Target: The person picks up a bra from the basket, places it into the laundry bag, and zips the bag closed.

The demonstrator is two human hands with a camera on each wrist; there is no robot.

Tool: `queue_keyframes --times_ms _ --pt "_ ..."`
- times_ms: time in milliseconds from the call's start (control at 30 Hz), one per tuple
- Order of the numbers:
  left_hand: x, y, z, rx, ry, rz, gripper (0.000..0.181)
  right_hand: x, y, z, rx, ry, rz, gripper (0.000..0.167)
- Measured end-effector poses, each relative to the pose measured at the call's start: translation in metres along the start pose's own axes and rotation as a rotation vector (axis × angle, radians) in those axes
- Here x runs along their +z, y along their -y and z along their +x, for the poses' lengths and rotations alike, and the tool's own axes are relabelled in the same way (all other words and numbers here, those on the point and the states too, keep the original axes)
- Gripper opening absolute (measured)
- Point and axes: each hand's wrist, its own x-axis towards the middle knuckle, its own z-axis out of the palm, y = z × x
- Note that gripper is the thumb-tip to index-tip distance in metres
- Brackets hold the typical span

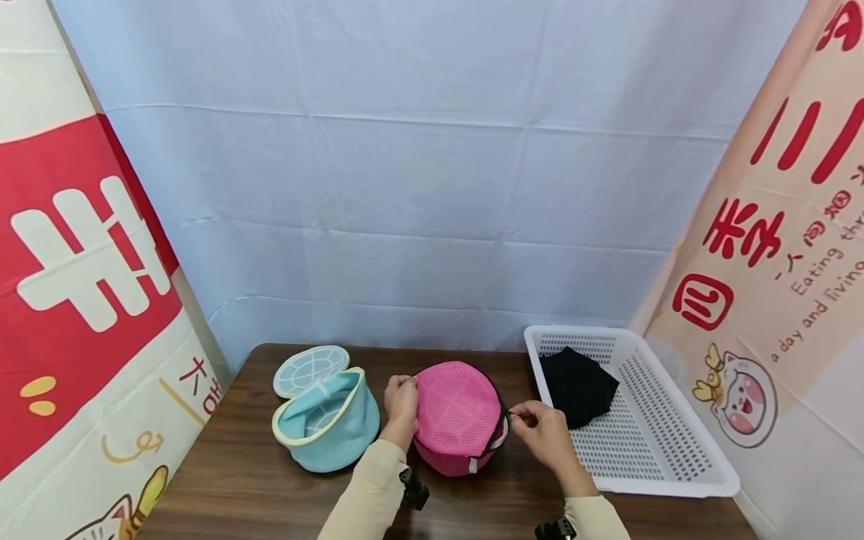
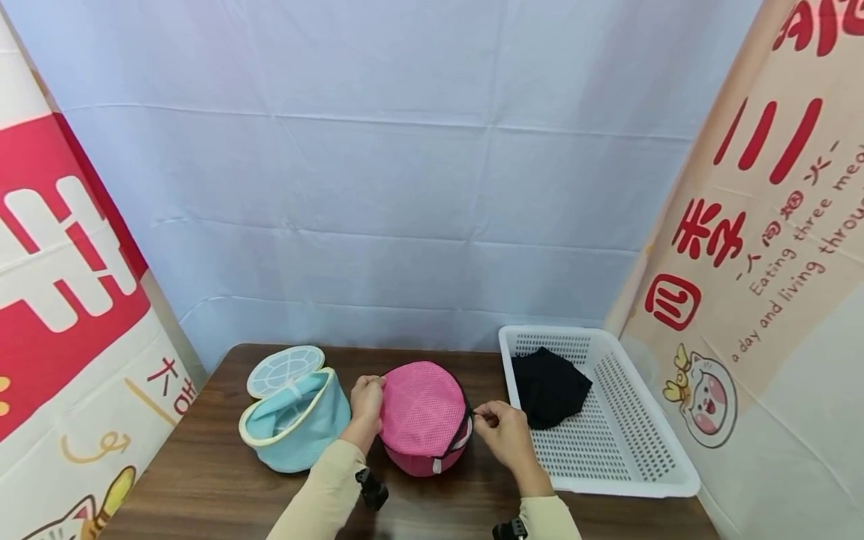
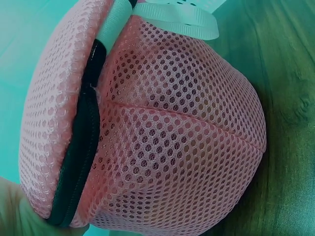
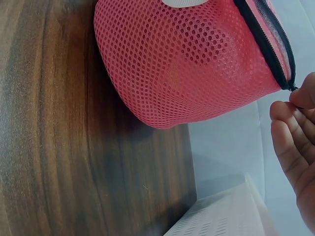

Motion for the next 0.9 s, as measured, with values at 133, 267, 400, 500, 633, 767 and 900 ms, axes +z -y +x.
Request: queue_keyframes --times_ms 133,267,400,500,633,767,900 --pt "-0.002 0.000 0.000 -0.017 0.022 -0.005 0.008 0.000 0.000 0.000 0.008 -0.001 -0.004 0.019" --pt "-0.005 0.000 -0.003 -0.027 0.051 0.047 0.009 -0.001 0.001 -0.001 0.006 -0.023 -0.023 0.022" --pt "-0.008 0.000 -0.006 -0.022 0.083 0.090 0.011 -0.002 0.001 -0.002 0.009 -0.036 -0.024 0.022" --pt "-0.011 -0.001 -0.006 -0.028 0.119 0.133 0.014 -0.002 0.001 -0.002 0.003 -0.028 -0.010 0.021" --pt "-0.013 -0.008 0.002 -0.003 0.203 0.283 0.032 -0.002 -0.003 0.001 0.002 -0.020 -0.001 0.021" --pt "-0.012 -0.020 0.012 0.065 0.225 0.455 0.046 -0.001 -0.006 0.006 -0.009 -0.006 0.001 0.020" --pt "-0.007 -0.028 0.018 0.123 0.224 0.594 0.046 -0.001 -0.009 0.009 -0.016 0.004 0.003 0.020"
